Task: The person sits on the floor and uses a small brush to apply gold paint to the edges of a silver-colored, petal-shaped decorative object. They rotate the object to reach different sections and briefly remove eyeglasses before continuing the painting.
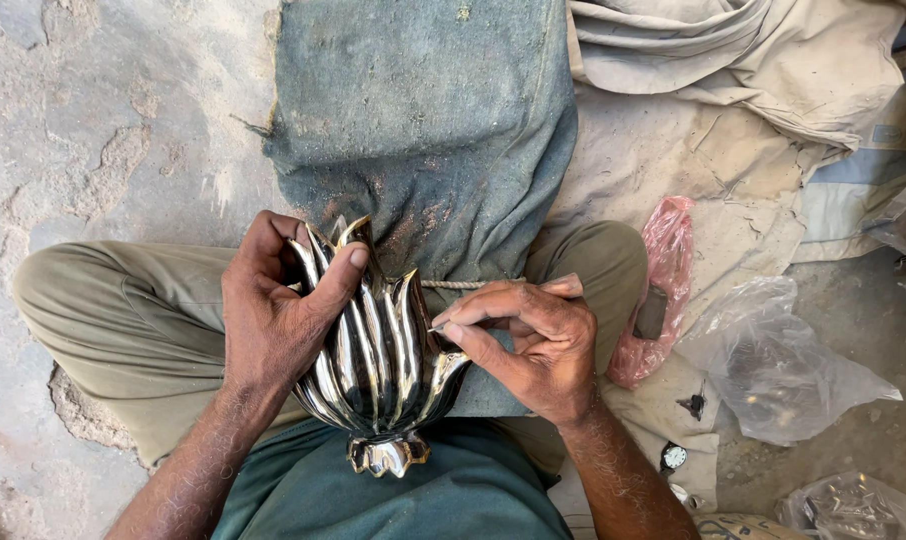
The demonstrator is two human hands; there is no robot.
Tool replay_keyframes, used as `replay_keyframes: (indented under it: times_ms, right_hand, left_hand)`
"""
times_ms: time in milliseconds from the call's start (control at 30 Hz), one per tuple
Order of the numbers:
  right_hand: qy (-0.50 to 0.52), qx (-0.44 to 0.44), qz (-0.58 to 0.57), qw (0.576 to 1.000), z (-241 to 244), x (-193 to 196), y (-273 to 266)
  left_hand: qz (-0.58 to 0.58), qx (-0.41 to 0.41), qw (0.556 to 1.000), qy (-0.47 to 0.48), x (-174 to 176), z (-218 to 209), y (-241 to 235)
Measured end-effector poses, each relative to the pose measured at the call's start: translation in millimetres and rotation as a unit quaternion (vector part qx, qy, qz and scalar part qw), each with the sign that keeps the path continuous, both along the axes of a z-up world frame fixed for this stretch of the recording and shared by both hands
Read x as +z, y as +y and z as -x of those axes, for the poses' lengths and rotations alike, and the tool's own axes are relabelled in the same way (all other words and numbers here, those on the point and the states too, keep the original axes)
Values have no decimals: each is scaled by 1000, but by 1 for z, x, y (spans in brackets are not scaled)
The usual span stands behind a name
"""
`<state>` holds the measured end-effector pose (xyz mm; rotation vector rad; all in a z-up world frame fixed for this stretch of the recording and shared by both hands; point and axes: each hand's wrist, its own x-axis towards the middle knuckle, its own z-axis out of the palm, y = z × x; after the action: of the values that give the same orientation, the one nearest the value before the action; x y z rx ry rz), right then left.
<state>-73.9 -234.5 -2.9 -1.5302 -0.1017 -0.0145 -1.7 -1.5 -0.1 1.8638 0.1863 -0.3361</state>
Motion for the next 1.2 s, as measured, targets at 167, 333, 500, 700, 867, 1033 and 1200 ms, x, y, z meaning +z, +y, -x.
replay_keyframes:
  times_ms: [167,333,500,700,867,1033,1200]
  right_hand:
    - [39,13,-8,999,5,-1,-5]
    - [46,39,-64,996,7,-3,-9]
    - [29,-15,-108,994,3,-2,2]
    - [-40,-67,22,997,-12,-1,17]
    - [-10,-91,30,995,-13,3,23]
    - [-16,-81,46,996,-14,7,21]
    - [-34,-37,60,997,-13,17,13]
  left_hand:
    - [28,-6,1000,-12,1,0,0]
    - [34,-8,999,-11,0,0,-1]
    - [51,-17,998,-33,-3,0,0]
    - [44,-15,999,-23,-5,-2,-2]
    - [58,-18,998,-20,-5,-1,-1]
    - [70,-17,997,-16,-5,-2,-2]
    - [74,-14,997,-14,-3,-1,-2]
